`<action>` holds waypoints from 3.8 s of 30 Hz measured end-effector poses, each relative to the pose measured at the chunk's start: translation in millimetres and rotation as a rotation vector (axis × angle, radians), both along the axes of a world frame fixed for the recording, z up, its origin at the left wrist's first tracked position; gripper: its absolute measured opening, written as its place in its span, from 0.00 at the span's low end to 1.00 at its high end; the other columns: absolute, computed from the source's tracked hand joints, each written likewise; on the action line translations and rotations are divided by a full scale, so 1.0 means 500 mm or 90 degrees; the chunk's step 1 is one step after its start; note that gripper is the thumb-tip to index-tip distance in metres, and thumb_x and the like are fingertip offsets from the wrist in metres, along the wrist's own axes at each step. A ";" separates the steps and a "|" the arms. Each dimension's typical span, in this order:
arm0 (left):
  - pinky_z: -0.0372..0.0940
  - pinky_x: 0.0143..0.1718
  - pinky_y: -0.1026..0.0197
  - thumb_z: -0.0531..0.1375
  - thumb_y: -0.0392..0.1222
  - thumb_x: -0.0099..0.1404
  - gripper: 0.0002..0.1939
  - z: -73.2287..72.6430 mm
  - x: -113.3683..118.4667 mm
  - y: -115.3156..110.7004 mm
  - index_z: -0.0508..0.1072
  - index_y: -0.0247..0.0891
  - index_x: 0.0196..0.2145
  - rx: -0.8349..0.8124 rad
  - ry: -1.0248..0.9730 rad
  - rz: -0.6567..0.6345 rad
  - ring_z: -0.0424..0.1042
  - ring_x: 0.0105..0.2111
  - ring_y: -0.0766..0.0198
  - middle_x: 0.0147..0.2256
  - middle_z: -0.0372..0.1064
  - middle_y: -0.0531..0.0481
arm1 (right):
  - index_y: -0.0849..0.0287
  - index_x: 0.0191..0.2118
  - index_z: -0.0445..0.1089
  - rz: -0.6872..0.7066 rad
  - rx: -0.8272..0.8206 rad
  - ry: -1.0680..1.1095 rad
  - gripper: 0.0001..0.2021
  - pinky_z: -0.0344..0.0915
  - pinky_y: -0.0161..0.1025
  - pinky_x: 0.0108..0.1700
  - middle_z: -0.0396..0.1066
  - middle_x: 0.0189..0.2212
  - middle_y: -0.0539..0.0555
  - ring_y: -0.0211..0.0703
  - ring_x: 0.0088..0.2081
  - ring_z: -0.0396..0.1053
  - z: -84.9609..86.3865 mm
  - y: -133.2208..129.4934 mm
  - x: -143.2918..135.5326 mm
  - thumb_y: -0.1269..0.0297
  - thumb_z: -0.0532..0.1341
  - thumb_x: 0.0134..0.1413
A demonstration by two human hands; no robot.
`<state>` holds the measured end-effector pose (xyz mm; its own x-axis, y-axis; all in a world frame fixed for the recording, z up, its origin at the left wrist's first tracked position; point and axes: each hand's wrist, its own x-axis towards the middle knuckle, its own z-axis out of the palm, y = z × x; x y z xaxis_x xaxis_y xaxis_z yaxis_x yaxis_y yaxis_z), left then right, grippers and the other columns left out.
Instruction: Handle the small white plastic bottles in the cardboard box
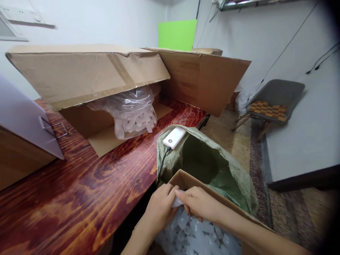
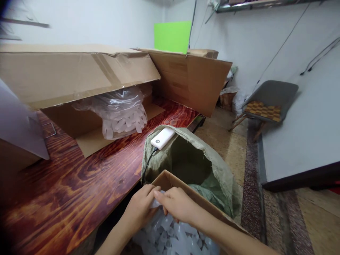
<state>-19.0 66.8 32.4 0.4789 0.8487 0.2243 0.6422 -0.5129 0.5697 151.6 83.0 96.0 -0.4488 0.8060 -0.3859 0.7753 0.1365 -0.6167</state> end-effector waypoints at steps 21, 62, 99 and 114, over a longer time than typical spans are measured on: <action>0.64 0.39 0.56 0.56 0.39 0.64 0.10 0.018 -0.003 0.004 0.67 0.39 0.45 -0.070 -0.098 0.045 0.68 0.39 0.56 0.39 0.68 0.46 | 0.59 0.40 0.67 0.093 0.203 0.022 0.11 0.53 0.36 0.30 0.72 0.28 0.53 0.44 0.31 0.70 0.032 0.013 0.006 0.58 0.55 0.62; 0.66 0.40 0.60 0.63 0.46 0.61 0.13 0.026 -0.002 0.004 0.65 0.39 0.39 -0.241 -0.595 0.235 0.72 0.38 0.62 0.38 0.71 0.50 | 0.62 0.35 0.68 -0.375 -0.278 0.479 0.23 0.43 0.28 0.15 0.62 0.23 0.45 0.25 0.15 0.52 -0.036 0.030 0.010 0.43 0.62 0.49; 0.53 0.15 0.68 0.48 0.60 0.68 0.25 0.034 -0.009 -0.004 0.65 0.38 0.26 -0.305 -0.539 0.248 0.57 0.12 0.70 0.14 0.60 0.57 | 0.58 0.50 0.69 0.048 0.229 0.159 0.23 0.56 0.36 0.30 0.68 0.26 0.49 0.40 0.26 0.65 0.010 0.013 0.040 0.45 0.52 0.62; 0.47 0.12 0.67 0.45 0.65 0.67 0.30 0.035 -0.010 0.002 0.62 0.39 0.20 -0.324 -0.549 0.310 0.51 0.10 0.71 0.10 0.53 0.59 | 0.58 0.55 0.68 0.251 0.331 0.003 0.27 0.60 0.40 0.35 0.74 0.34 0.58 0.49 0.35 0.72 0.029 0.015 0.062 0.44 0.50 0.62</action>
